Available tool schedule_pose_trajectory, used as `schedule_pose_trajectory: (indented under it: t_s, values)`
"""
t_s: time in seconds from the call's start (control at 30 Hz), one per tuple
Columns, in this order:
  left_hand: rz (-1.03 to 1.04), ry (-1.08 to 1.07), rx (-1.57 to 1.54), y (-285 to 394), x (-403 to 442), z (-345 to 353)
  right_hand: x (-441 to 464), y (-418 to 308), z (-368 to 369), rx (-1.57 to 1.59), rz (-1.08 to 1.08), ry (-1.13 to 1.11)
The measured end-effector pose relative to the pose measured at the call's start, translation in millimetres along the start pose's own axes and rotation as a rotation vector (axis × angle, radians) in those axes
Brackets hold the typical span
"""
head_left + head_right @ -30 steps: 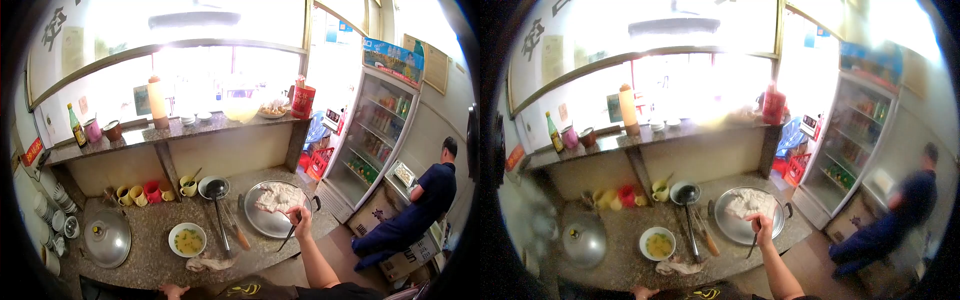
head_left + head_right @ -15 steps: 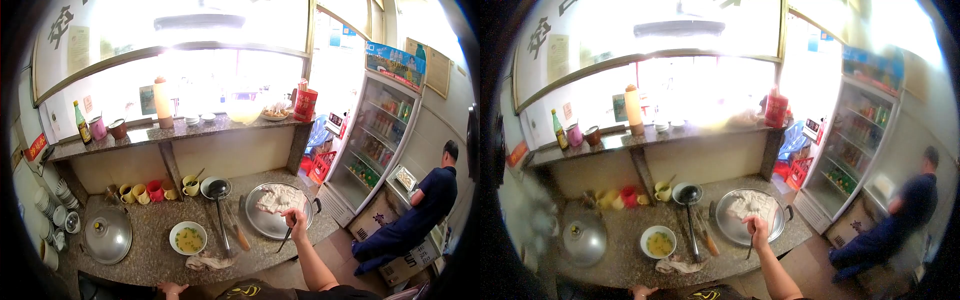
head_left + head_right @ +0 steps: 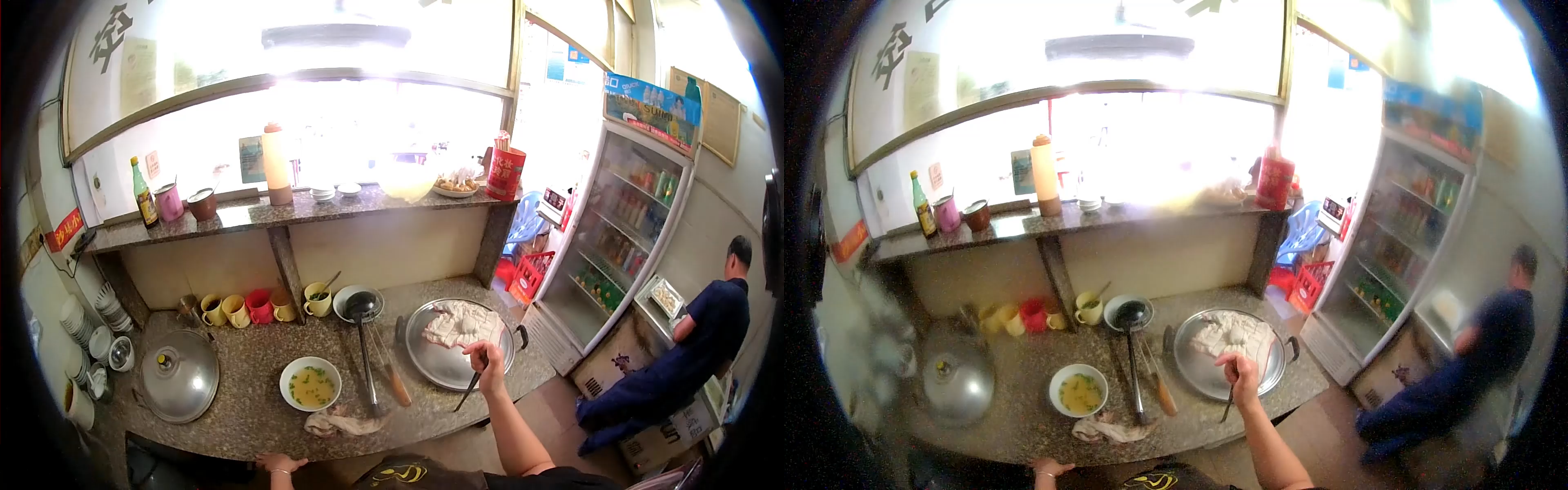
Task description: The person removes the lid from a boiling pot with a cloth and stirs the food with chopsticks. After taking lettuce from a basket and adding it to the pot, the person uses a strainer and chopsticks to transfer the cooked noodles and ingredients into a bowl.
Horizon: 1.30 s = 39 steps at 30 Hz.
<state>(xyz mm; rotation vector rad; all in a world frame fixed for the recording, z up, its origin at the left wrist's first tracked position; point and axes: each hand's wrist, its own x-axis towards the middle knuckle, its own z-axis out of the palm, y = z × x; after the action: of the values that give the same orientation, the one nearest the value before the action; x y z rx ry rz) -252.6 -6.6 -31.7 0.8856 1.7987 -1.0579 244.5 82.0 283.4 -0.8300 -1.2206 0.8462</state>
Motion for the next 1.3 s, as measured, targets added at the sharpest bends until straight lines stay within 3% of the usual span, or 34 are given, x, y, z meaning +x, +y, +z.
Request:
schedule_pose_trajectory:
  t_s: [0.33, 0.7, 1.3]
  values:
    - [-0.011, 0.11, 0.017, -2.6, 15.7, 3.6, 6.8, 6.5, -1.7, 0.034, 0.017, 0.025]
    - [-0.13, 0.106, -0.147, 1.4, -11.7, 2.8, 12.5, 2.7, -1.3, 0.041, 0.004, 0.042]
    - [-0.158, 0.093, -0.238, 4.5, -19.2, 3.7, 14.2, 12.1, 2.4, 0.064, 0.019, 0.031]
